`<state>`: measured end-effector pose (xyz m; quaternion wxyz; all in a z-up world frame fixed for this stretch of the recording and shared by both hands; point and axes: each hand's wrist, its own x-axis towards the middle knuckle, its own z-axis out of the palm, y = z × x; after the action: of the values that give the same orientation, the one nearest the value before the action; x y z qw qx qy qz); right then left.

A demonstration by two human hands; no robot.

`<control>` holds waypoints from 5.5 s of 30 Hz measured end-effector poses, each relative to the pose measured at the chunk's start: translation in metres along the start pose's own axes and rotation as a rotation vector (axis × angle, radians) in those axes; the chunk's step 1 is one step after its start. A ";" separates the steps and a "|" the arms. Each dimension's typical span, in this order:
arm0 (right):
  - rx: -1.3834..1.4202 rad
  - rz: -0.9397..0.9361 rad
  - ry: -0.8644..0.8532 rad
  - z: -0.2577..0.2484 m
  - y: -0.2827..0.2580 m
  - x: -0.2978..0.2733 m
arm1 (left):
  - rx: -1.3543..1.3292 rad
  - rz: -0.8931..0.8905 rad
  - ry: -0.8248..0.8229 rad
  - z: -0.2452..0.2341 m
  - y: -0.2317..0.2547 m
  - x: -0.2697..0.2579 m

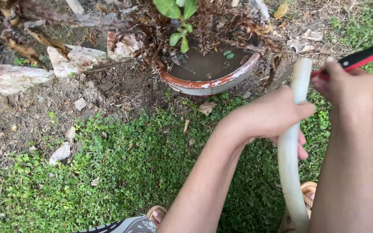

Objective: Cutting a garden hose and tending to a potted plant outdoors.

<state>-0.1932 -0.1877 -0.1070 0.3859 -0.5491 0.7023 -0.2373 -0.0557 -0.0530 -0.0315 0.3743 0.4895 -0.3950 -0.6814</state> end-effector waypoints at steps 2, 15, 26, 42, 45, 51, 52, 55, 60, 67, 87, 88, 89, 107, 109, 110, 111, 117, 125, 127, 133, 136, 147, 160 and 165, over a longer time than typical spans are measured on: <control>0.308 -0.073 0.024 -0.001 0.004 0.003 | -0.010 0.004 0.001 0.007 -0.001 0.011; 0.776 -0.096 0.051 -0.024 0.014 0.010 | 0.015 -0.005 -0.004 0.030 -0.016 0.065; 0.689 -0.038 -0.189 -0.025 0.049 0.035 | -0.009 -0.090 -0.025 0.042 -0.013 0.091; 0.476 -0.147 0.237 -0.086 -0.059 -0.072 | 0.157 -0.280 0.431 0.058 0.021 0.068; 0.175 -0.146 0.286 -0.114 -0.123 -0.124 | 0.220 -0.167 0.494 0.063 0.012 0.053; 0.047 -0.168 0.029 -0.193 -0.203 -0.183 | -0.332 -0.383 0.435 0.105 0.141 -0.016; 0.014 -0.219 -0.032 -0.208 -0.211 -0.190 | -0.552 -0.391 0.437 0.114 0.156 -0.025; 0.015 -0.044 -0.244 -0.260 -0.249 -0.208 | -1.074 -0.083 -0.003 0.092 0.026 -0.006; -0.052 0.045 -0.444 -0.344 -0.298 -0.227 | -0.123 -0.386 0.379 0.145 0.223 -0.080; -0.073 0.179 -0.492 -0.423 -0.341 -0.240 | 0.802 -0.516 0.251 0.197 0.360 -0.122; 0.213 0.283 -0.304 -0.501 -0.363 -0.257 | -0.043 -0.388 0.208 0.255 0.383 -0.116; 0.206 0.290 -0.314 -0.513 -0.360 -0.250 | -0.103 -0.429 0.196 0.266 0.392 -0.107; 0.211 0.286 -0.307 -0.518 -0.347 -0.240 | -0.097 -0.423 0.191 0.273 0.392 -0.100; 0.238 0.201 -0.372 -0.701 -0.223 -0.100 | 0.135 -0.715 0.525 0.433 0.387 0.030; 0.372 0.198 -0.355 -0.713 -0.210 -0.080 | 0.072 -0.618 0.543 0.439 0.395 0.047; 0.374 0.199 -0.355 -0.726 -0.216 -0.074 | 0.074 -0.618 0.542 0.437 0.390 0.054; 0.359 0.255 -0.372 -0.738 -0.224 -0.068 | 0.108 -0.687 0.584 0.434 0.385 0.061; 0.265 0.147 -0.326 -0.753 -0.198 -0.002 | 0.111 -0.733 0.600 0.454 0.387 0.108; 0.185 0.242 -0.420 -0.802 -0.221 0.099 | 0.141 -0.803 0.633 0.461 0.423 0.209; 0.156 0.173 -0.365 -0.800 -0.209 0.121 | 0.120 -0.763 0.588 0.475 0.439 0.221; 0.322 0.282 -0.453 -0.845 -0.221 0.183 | 0.000 -0.760 0.587 0.515 0.462 0.296; 0.375 0.297 -0.454 -0.862 -0.208 0.224 | 0.011 -0.770 0.595 0.537 0.467 0.343; 0.385 0.403 -0.614 -1.006 -0.163 0.372 | -0.020 -0.621 0.706 0.654 0.481 0.504; 0.763 0.411 -0.724 -1.004 -0.068 0.464 | 0.096 -0.620 0.709 0.735 0.526 0.586; 0.617 0.531 -0.709 -1.064 -0.113 0.479 | 0.023 -0.611 0.699 0.741 0.523 0.622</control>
<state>-1.0281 -0.7734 0.4711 0.7893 -0.2604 0.5413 -0.1272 -0.8546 -0.6971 0.3657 0.2617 0.7879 -0.0906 -0.5501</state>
